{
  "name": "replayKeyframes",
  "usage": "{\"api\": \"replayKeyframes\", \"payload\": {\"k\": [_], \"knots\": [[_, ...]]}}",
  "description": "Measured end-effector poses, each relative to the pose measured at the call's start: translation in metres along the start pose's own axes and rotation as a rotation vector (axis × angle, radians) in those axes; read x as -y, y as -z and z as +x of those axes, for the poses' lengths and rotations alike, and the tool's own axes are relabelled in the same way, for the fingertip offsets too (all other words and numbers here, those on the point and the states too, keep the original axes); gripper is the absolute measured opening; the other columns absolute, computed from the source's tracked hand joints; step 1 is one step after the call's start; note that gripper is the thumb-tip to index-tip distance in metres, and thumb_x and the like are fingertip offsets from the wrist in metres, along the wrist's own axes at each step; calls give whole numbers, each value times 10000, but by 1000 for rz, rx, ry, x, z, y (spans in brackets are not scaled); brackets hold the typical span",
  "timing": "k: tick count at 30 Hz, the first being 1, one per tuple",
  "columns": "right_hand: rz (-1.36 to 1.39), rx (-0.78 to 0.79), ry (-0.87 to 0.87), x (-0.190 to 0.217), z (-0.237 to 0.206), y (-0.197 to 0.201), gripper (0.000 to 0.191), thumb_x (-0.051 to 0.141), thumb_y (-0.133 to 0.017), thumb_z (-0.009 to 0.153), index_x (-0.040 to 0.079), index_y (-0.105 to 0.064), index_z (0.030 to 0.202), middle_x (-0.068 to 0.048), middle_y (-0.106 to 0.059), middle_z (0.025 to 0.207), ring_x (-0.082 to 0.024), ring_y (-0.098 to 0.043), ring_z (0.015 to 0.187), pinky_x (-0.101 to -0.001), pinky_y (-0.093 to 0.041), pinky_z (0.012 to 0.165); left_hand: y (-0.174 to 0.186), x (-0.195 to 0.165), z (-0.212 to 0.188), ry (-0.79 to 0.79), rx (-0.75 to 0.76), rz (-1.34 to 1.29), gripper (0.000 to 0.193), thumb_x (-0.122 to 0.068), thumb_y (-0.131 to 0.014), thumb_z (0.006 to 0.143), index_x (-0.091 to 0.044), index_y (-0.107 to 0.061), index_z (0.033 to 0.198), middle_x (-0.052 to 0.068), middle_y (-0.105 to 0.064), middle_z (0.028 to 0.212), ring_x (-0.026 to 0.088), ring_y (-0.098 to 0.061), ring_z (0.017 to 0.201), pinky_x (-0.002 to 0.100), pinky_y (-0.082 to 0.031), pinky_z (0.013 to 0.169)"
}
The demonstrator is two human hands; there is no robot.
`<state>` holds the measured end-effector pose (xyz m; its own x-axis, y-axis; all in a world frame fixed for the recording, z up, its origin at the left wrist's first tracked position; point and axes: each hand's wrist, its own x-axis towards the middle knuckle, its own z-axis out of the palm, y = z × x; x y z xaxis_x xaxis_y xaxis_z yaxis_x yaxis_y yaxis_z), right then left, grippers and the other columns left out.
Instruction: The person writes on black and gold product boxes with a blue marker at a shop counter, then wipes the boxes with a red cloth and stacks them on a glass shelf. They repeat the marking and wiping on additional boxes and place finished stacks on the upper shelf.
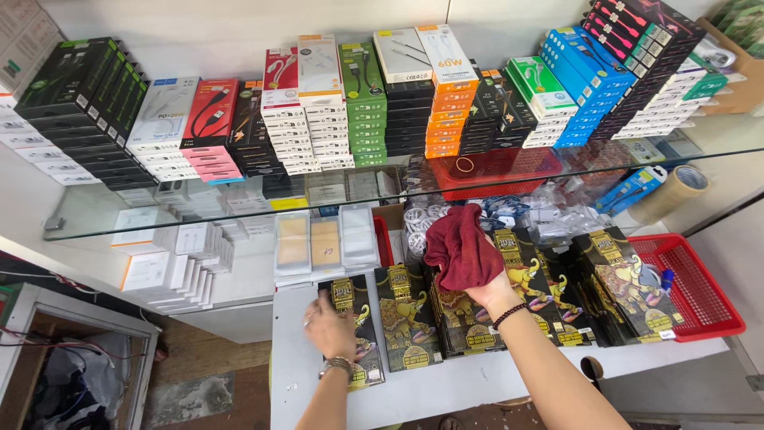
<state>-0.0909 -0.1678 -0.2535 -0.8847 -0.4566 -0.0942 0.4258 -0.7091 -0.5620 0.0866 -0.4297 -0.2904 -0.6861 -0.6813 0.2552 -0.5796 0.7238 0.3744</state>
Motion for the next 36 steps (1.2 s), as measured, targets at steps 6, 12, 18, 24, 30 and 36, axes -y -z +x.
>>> {"api": "replayKeyframes", "payload": {"k": [6,12,18,24,30,36], "knots": [[-122,-70,12,7,15,-12,378,241,-440,1068,162,-498,1433,-22,-571,1402,-196,-559,1259,-369,-456,1070,-22,-80,-20,127,655,-183,820,-473,-604,984,42,-313,1553,218,-649,1228,330,-685,1093,424,-600,911],[33,-63,-89,13,18,-11,407,258,-460,1057,164,-504,1451,-18,-581,1419,-201,-572,1270,-372,-465,1081,-34,-118,-14,473,476,-245,1003,-471,-817,806,-2,-278,1511,260,-528,1357,395,-562,1224,513,-440,1026],[51,-213,-166,24,17,-18,432,324,-573,1003,180,-557,1410,-4,-654,1316,-201,-621,1186,-366,-493,1039,-28,-95,1,536,763,-663,581,-380,-728,895,-65,-663,1378,149,-758,1200,279,-722,1132,431,-553,1004],[-598,-18,81,-23,-21,-77,538,270,-752,899,112,-570,1380,-84,-684,1264,-230,-671,1101,-368,-535,949,15,-59,25,751,850,-1469,462,-313,-584,954,-99,-572,1364,131,-739,1250,281,-718,1133,479,-578,979],[-1992,241,664,-102,-79,-166,623,280,-778,763,174,-578,1344,-182,-502,1466,-461,-404,1412,-710,-276,1098,63,-46,38,737,686,-1887,776,-694,-381,957,-96,-567,1416,114,-662,1337,260,-647,1178,430,-497,1030],[-1832,96,774,-70,-16,-185,503,274,-678,891,130,-569,1360,-166,-586,1357,-385,-544,1253,-534,-456,1016,81,-49,17,469,481,-1461,625,-561,-546,979,-102,-568,1402,51,-628,1360,139,-553,1192,360,-447,982]]}}
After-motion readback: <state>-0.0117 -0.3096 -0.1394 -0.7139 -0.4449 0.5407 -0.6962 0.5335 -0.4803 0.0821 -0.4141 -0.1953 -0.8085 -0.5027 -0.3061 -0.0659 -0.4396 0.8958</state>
